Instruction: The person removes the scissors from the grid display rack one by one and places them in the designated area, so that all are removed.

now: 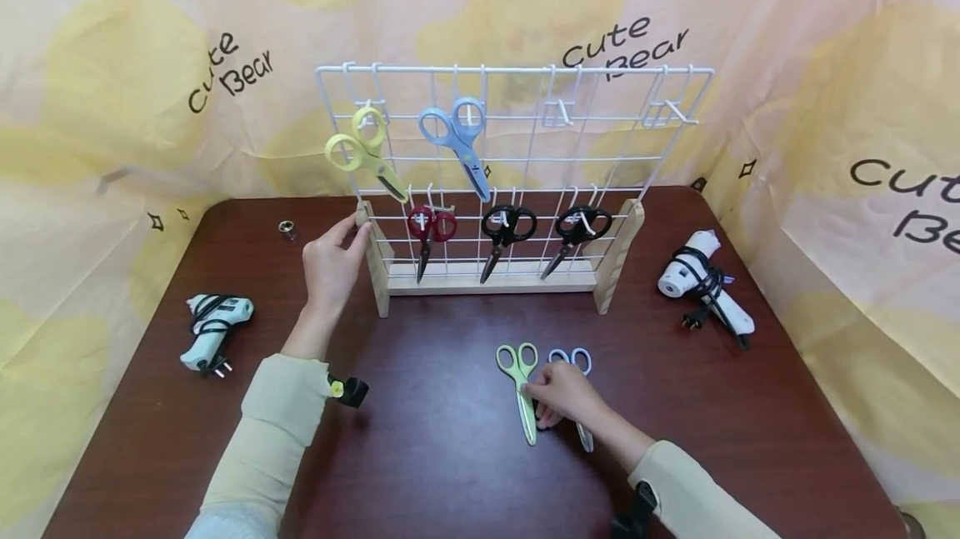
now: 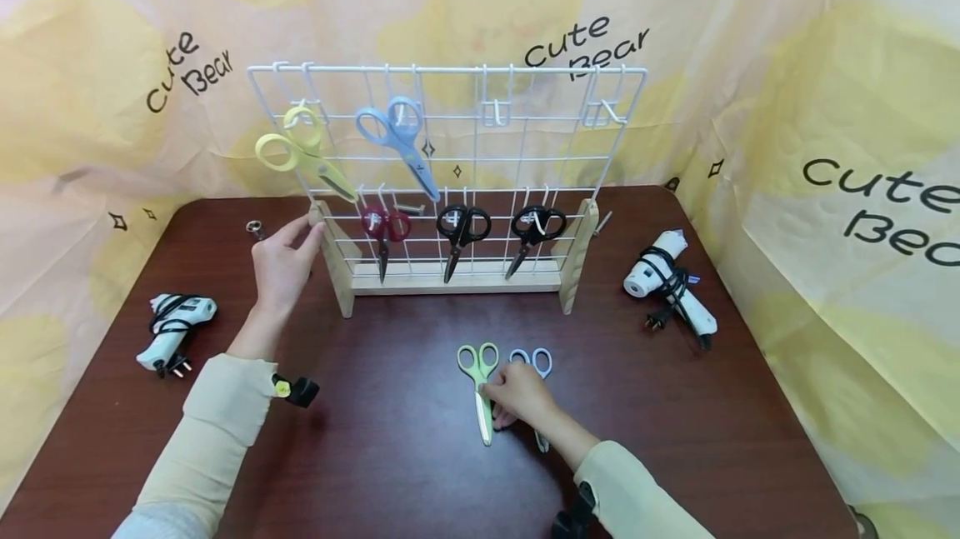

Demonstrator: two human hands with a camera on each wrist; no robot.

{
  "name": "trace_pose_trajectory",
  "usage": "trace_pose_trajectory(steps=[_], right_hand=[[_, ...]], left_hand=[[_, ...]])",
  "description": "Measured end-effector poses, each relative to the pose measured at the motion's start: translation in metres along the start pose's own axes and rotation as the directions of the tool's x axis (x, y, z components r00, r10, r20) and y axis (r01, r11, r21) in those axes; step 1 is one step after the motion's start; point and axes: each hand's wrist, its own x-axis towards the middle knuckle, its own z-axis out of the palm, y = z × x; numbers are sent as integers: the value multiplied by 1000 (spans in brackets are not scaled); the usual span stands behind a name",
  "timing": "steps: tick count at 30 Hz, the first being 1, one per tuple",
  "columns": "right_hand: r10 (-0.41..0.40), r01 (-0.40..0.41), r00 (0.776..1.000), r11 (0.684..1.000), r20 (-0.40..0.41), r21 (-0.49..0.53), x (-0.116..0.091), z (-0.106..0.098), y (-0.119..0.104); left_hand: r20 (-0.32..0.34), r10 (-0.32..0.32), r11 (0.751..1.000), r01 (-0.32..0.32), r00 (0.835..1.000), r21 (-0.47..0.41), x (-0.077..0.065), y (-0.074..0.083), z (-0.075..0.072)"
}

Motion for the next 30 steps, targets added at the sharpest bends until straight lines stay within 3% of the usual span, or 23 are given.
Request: trace_pose_trajectory(steps=[3, 7, 10, 11, 16, 17, 18, 22, 25, 30], right_hand=[[-29, 27, 999, 996, 21, 80, 4, -14, -13], [-186, 185, 982, 969, -7, 165, 9, -44, -47], [-330, 342, 939, 915, -91, 213, 14, -65, -76], [-381, 397, 918, 879, -112, 263, 35, -72, -66], [-475, 544, 835, 789, -278, 287, 41, -86, -109], [-482, 559, 822, 782, -303, 274, 42, -87, -116], [-469, 556, 815, 798, -340, 232, 22, -87, -143], [-479, 576, 770, 807, -422, 135, 26, -89, -169], [-508, 586, 721, 810, -471, 26, 32, -89, -183], [-604, 632, 627, 763, -492, -132, 43, -85, -199]], left_hand=[[2, 5, 1000, -5, 1000, -4, 0, 0, 0], [2, 4, 1000, -4, 1000, -3, 0, 0, 0], [2, -3, 1000, 3, 1000, -4, 0, -1, 0], [2, -7, 1000, 7, 1000, -4, 0, -1, 0], [10, -14, 1000, 14, 1000, -7, 0, 0, -1], [14, -11, 1000, 11, 1000, -6, 0, 0, -1], [16, -9, 1000, 9, 1000, -5, 0, 0, -1], [23, -8, 1000, 8, 1000, -6, 1, 0, -2], [17, -10, 1000, 10, 1000, -13, 2, 0, -1], [13, -5, 1000, 5, 1000, -15, 1, 0, -1]])
